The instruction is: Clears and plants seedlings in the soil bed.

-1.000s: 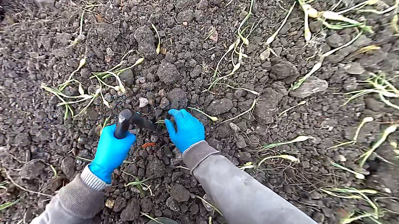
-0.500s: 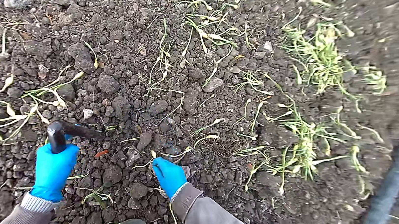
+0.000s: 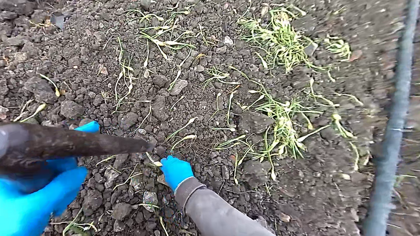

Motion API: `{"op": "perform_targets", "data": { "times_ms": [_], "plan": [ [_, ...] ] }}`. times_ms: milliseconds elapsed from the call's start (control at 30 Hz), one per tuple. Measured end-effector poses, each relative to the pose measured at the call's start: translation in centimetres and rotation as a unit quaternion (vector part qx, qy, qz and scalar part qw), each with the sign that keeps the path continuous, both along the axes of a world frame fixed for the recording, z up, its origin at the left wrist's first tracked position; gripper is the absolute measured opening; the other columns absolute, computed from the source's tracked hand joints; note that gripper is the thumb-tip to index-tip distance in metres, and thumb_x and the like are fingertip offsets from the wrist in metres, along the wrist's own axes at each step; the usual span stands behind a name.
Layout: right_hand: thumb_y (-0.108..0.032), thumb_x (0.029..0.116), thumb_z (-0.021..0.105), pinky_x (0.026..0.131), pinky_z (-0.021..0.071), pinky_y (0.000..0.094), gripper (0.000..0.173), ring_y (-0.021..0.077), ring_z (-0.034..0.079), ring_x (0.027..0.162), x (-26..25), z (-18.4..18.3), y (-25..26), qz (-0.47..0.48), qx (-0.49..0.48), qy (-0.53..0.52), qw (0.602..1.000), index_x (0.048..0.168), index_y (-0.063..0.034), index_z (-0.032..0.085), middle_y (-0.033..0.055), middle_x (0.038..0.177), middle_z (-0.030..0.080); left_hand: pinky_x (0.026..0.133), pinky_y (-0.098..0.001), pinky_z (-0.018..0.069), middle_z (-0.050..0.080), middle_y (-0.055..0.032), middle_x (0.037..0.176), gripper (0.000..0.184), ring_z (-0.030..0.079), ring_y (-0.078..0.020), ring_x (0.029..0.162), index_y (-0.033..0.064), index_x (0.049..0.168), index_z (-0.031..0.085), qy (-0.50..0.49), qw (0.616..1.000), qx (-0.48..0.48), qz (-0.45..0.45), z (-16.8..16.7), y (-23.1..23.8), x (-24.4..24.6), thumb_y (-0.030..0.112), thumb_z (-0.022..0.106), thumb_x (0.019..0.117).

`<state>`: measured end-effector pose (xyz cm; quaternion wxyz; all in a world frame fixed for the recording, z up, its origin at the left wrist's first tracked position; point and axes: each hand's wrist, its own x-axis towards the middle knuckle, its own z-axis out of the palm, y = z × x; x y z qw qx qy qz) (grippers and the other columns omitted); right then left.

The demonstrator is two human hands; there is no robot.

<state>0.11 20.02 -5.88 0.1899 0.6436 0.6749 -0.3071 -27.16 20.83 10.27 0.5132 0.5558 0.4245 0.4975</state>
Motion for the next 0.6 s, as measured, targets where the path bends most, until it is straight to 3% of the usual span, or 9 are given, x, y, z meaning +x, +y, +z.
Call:
{"op": "perform_targets", "data": {
  "times_ms": [33,67,100,133,200,267,333,467,600],
  "plan": [
    [-0.029,0.1086,0.051,0.090,0.0571,0.0559,0.031,0.0359,0.067,0.114,0.7,0.6,-1.2,0.003,-0.011,0.029,1.000,0.129,-0.0108,0.065,0.0161,0.128,0.066,0.071,-0.0293,0.0639,0.074,-0.0045,0.098,0.048,0.072,-0.0131,0.079,0.0008,0.135,0.058,-0.030,0.991,0.090,-0.091,-2.4,0.8,0.3,0.008,0.070,0.0886],
    [-0.027,0.1092,0.049,0.092,0.0562,0.0556,0.031,0.0355,0.066,0.117,1.8,0.9,-2.5,0.017,-0.024,0.052,0.998,0.130,-0.0096,0.065,0.0163,0.130,0.065,0.085,-0.0338,0.0651,0.073,-0.0103,0.119,0.049,0.074,-0.0182,0.097,-0.0009,0.138,0.055,-0.026,0.979,0.135,-0.148,-3.4,1.5,1.7,0.010,0.070,0.0924],
    [-0.025,0.1094,0.047,0.093,0.0554,0.0555,0.032,0.0363,0.065,0.119,3.4,1.2,-4.0,0.033,-0.038,0.069,0.996,0.132,-0.0080,0.063,0.0172,0.132,0.064,0.082,-0.0293,0.0643,0.074,-0.0070,0.117,0.044,0.073,-0.0135,0.093,0.0037,0.133,0.062,0.001,0.982,0.119,-0.147,-2.8,1.5,4.4,0.012,0.072,0.0906],
    [-0.023,0.1096,0.046,0.094,0.0549,0.0556,0.032,0.0375,0.064,0.121,5.4,1.4,-5.5,0.035,-0.044,0.082,0.995,0.132,-0.0062,0.062,0.0184,0.133,0.063,0.061,-0.0207,0.0568,0.075,0.0021,0.097,0.034,0.066,-0.0042,0.069,0.0133,0.115,0.071,0.058,0.992,0.059,-0.097,-0.9,1.1,8.0,0.014,0.072,0.0816],
    [-0.025,0.1094,0.045,0.094,0.0555,0.0537,0.033,0.0362,0.065,0.118,10.3,1.4,-8.5,-0.018,-0.023,0.089,0.996,0.128,-0.0061,0.065,0.0180,0.134,0.062,0.050,-0.0230,0.0536,0.075,0.0059,0.089,0.027,0.061,-0.0043,0.056,0.0198,0.106,0.074,0.167,0.981,-0.002,-0.097,0.2,1.3,13.2,0.020,0.071,0.0793],
    [-0.028,0.1072,0.051,0.087,0.0597,0.0501,0.031,0.0318,0.071,0.107,15.3,1.1,-10.3,-0.133,0.052,0.055,0.988,0.120,-0.0090,0.071,0.0144,0.138,0.062,0.051,-0.0237,0.0550,0.072,0.0111,0.078,0.019,0.063,-0.0010,0.058,0.0242,0.092,0.074,0.236,0.961,-0.020,-0.141,-3.3,1.9,17.6,0.021,0.070,0.0742],
    [-0.033,0.1063,0.055,0.076,0.0611,0.0525,0.030,0.0334,0.072,0.094,19.2,1.2,-9.8,-0.244,0.084,-0.008,0.966,0.121,-0.0109,0.069,0.0133,0.144,0.057,0.046,-0.0301,0.0435,0.059,0.0076,0.060,0.009,0.053,-0.0055,0.051,0.0199,0.076,0.069,0.305,0.927,-0.097,-0.198,-8.9,1.6,21.7,0.012,0.071,0.0755],
    [-0.021,0.1024,0.063,0.073,0.0574,0.0643,0.044,0.0439,0.072,0.091,21.7,1.6,-7.0,-0.322,0.011,-0.024,0.946,0.144,-0.0163,0.049,0.0201,0.128,0.066,0.054,-0.0294,0.0456,0.058,0.0068,0.064,0.007,0.053,-0.0054,0.056,0.0158,0.085,0.070,0.354,0.890,-0.177,-0.224,-14.1,0.9,23.0,0.018,0.069,0.0789],
    [-0.012,0.1048,0.050,0.085,0.0583,0.0590,0.044,0.0379,0.072,0.104,22.6,0.6,-7.3,-0.308,-0.053,0.053,0.948,0.148,-0.0209,0.049,0.0127,0.138,0.064,0.049,-0.0286,0.0465,0.058,0.0053,0.063,0.016,0.053,-0.0080,0.051,0.0158,0.086,0.069,0.347,0.860,-0.256,-0.272,-11.5,2.6,23.3,0.026,0.074,0.0752]
  ]
}}
